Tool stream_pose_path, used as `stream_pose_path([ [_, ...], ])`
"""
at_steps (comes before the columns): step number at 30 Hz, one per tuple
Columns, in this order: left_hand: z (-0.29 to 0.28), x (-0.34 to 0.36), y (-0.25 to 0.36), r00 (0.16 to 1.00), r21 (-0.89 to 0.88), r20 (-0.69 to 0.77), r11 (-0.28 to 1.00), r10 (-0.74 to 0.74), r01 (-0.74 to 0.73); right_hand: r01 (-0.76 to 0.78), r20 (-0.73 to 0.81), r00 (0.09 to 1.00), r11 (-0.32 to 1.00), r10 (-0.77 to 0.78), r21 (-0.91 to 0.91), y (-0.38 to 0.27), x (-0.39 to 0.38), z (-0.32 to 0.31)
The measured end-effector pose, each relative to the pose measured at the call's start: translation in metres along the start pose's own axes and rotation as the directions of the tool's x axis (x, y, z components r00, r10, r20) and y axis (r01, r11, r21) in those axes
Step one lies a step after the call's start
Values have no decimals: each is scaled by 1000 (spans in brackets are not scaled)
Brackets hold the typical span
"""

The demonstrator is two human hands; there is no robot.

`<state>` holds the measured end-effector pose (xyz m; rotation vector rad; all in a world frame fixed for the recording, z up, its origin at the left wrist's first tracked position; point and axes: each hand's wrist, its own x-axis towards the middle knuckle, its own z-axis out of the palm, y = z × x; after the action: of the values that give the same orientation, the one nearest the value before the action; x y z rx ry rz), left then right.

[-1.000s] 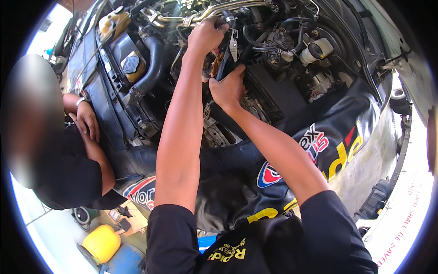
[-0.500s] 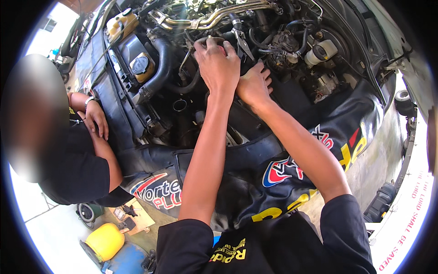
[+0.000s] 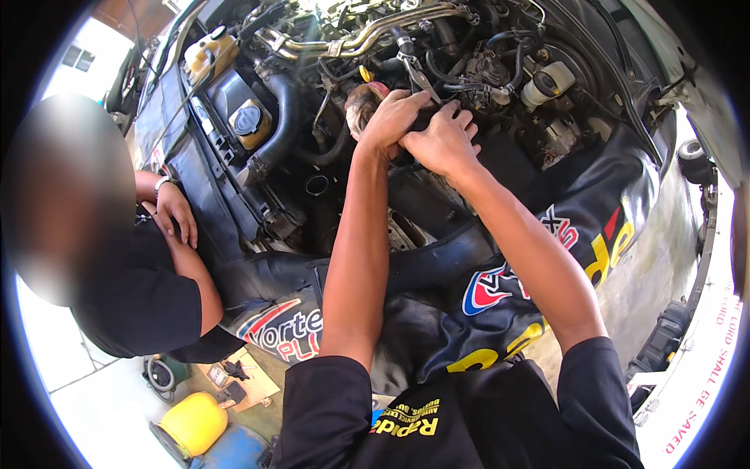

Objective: The person works on a car engine with the hood open, using a ratchet and pliers to loosen and remove components. They wipe parts with a rag and reposition hoses while another person observes.

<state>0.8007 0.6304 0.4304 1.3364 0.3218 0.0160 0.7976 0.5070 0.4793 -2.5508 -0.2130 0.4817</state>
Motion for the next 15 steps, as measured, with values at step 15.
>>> stream_pose_path([
  [15, 7, 6, -5, 999, -46, -40, 999, 27, -29, 6, 23, 1000, 1000, -7, 18, 7, 2, -9],
])
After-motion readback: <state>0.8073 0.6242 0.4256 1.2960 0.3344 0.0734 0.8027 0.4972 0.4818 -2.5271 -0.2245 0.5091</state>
